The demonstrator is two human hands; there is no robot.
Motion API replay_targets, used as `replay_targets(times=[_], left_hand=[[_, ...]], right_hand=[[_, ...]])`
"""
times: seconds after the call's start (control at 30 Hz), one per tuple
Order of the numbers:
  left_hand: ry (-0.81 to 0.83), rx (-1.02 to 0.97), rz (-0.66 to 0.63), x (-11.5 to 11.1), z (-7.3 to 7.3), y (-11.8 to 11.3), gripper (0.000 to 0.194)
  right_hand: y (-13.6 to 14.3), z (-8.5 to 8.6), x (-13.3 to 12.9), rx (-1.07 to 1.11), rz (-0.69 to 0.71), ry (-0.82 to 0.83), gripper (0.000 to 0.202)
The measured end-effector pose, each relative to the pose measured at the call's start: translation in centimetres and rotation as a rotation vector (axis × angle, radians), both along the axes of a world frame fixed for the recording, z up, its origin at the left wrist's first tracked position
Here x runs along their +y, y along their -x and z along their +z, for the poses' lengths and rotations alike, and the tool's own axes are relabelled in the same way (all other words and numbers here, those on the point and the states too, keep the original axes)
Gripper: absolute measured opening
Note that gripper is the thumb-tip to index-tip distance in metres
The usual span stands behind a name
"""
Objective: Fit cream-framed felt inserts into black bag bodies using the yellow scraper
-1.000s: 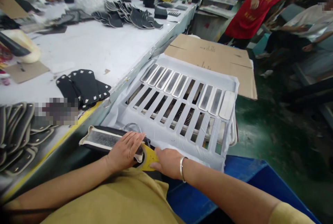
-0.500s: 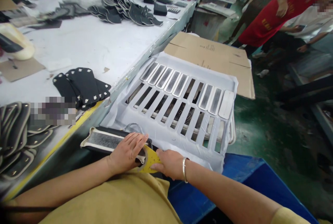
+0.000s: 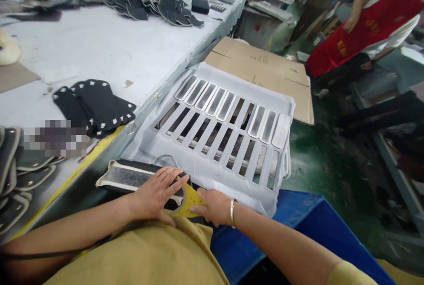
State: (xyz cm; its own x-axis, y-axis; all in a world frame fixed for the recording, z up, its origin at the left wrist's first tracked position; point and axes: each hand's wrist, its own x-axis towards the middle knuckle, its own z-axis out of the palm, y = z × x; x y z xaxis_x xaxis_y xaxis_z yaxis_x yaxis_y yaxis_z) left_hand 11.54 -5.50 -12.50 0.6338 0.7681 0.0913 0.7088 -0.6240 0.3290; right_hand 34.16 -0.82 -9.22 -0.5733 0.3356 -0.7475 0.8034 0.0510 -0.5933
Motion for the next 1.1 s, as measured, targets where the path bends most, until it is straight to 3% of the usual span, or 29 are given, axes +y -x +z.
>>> replay_targets(times=[0.27, 0.6, 0.97, 1.1], left_hand=[[0.011, -0.043, 0.046, 0.3, -0.2, -0.2, 0.111], [0.070, -0.058, 0.033, 1.2, 0.1, -0.2, 0.115], [0.048, -0.098, 0.044, 1.1, -0.2, -0.3, 0.108], [0.077, -0.116, 0.074, 1.2, -0.3, -0.4, 0.104]], right_hand=[[0.0, -0.5, 0.1, 0.019, -0.044, 0.014, 0.028], [-0.7, -1.5, -1.4, 0.054, -0.178, 0.010, 0.027], [0.0, -0.3, 0.8, 0.039, -0.049, -0.015, 0.027], [0.1, -0.4, 1.1, 0.040, -0.070, -0.012, 0.027]])
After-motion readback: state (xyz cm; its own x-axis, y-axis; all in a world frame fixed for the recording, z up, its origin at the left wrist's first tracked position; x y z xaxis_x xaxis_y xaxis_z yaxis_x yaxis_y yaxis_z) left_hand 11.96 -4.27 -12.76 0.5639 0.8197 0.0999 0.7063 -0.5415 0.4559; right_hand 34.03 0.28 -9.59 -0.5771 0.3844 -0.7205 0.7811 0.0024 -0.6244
